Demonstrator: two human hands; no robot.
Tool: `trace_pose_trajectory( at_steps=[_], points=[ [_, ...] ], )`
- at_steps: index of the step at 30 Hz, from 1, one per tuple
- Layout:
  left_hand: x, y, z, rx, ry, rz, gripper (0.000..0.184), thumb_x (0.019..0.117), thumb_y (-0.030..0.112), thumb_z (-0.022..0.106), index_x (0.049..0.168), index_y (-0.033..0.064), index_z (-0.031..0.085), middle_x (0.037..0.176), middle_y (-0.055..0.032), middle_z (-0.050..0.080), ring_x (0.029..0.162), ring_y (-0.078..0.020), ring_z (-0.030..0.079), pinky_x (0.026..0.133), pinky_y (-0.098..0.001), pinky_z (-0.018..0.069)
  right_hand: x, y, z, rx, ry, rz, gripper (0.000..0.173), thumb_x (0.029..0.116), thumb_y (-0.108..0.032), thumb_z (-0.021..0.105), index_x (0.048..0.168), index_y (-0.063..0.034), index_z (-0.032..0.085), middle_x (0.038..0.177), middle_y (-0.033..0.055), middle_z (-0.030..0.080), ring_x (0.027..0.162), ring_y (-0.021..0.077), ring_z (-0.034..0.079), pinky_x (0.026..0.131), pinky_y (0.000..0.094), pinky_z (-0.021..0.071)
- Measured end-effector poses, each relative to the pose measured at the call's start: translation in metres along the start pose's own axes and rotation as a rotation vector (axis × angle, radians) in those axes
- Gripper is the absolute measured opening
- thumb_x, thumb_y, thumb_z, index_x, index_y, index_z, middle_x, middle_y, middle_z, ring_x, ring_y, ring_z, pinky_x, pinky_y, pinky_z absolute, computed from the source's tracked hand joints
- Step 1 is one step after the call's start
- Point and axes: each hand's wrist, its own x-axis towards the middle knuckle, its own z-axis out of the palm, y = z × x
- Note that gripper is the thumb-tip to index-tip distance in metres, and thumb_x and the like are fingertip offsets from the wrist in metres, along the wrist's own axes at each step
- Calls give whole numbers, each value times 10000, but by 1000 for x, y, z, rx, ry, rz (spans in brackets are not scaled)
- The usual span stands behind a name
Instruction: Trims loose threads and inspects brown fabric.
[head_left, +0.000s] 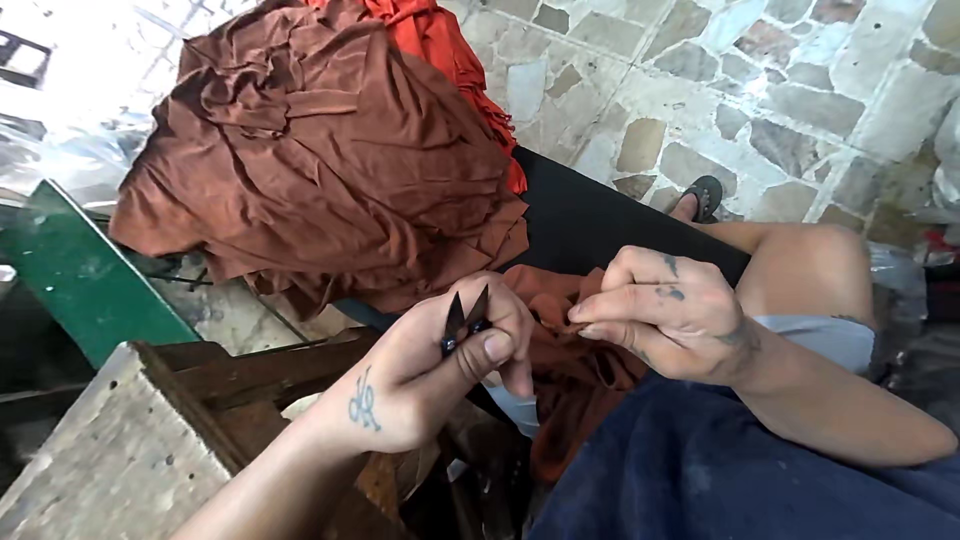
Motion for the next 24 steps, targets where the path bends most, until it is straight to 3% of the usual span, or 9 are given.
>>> trace_pose_trajectory(
  at_steps=[5, 7, 10, 17, 22, 24],
  points=[
    [1, 1, 2, 13, -37, 4, 233, 1106, 267, 442, 980, 121, 573, 918, 20, 650, 844, -78, 676, 766, -249, 596, 1, 3, 1, 44, -65, -58, 198, 985, -142, 639, 916, -22, 780, 676, 33, 660, 631, 32, 590, 578, 171, 450],
    [1, 1, 1, 30, -40, 11, 238, 1106, 270, 439, 985, 120, 577, 920, 20, 652, 850, -77, 673, 776, -250, 590, 1, 4, -2, 27, -60, -35, 203, 991, -152, 643, 917, -32, 789, 715, 29, 630, 681, 32, 569, 608, 156, 443],
    [2, -1, -1, 27, -25, 12, 236, 1106, 278, 445, 988, 124, 580, 938, 16, 648, 854, -84, 679, 772, -255, 601, 2, 1, -3, -6, -65, 22, 194, 995, -148, 638, 938, -47, 794, 899, 40, 630, 875, 36, 590, 755, 124, 491],
    [1, -2, 0, 20, -33, 5, 233, 1106, 291, 443, 1004, 132, 579, 955, 17, 657, 893, -87, 678, 807, -264, 590, 0, 0, 10, 24, -36, -10, 198, 982, -126, 620, 930, -22, 780, 707, 35, 639, 662, 42, 570, 596, 167, 440],
    [1, -2, -2, 46, -50, 15, 244, 1108, 294, 435, 1013, 129, 588, 951, 20, 658, 892, -77, 668, 820, -264, 576, -2, 4, 1, 43, -57, 16, 203, 995, -140, 626, 936, -28, 784, 826, 37, 608, 790, 25, 564, 690, 118, 461],
    [2, -3, -1, 37, -51, 17, 241, 1107, 288, 438, 1008, 124, 584, 942, 15, 655, 881, -80, 667, 807, -263, 577, -3, 4, 1, 25, -43, 11, 195, 983, -139, 636, 923, -29, 786, 811, 34, 618, 767, 18, 567, 667, 118, 460]
  ],
)
